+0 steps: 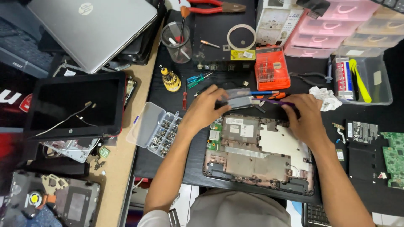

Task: Reinstalling internal components like the motherboard and connecting ribbon cables inside a laptop chassis.

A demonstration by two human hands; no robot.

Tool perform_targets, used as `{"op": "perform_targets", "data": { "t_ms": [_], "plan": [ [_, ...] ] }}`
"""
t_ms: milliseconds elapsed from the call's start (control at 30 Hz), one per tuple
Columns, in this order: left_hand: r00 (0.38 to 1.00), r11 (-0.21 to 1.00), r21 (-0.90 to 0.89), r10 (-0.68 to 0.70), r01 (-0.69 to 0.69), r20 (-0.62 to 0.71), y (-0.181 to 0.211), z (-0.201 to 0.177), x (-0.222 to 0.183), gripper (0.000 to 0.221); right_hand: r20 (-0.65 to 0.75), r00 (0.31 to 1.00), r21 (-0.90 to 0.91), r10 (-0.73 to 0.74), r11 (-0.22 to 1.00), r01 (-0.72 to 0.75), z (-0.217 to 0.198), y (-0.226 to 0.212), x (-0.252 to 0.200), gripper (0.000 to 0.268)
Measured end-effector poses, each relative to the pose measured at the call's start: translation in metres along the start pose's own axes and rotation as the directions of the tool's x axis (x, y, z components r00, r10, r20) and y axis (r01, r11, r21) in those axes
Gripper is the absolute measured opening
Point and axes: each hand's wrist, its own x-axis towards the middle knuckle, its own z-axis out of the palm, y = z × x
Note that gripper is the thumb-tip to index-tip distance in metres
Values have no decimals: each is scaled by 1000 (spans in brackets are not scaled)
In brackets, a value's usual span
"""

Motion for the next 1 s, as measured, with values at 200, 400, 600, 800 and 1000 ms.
{"op": "perform_targets", "data": {
  "t_ms": [200, 400, 600, 800, 1000],
  "plan": [
    [996, 995, 60, 83, -82, -12, -3, 6, -2, 15, -13, 997, 89, 80, 993, -79, -12, -11, -3, 11],
    [998, 998, 29, 64, -64, -8, -12, -1, -2, 15, 47, 999, 126, -9, 992, 3, -17, -46, 0, 13],
    [948, 975, -86, -176, 205, 265, -46, -19, -14, 42, 139, 934, 198, -329, 933, 299, -2, -92, 13, 9],
    [812, 934, 6, -314, 358, 492, -38, -28, -18, 84, 105, 929, 93, -355, 933, 346, 25, -95, 25, 12],
    [779, 934, 63, -329, 351, 534, -26, -32, -19, 82, 85, 934, 85, -346, 937, 339, 26, -86, 13, 14]
  ]
}}
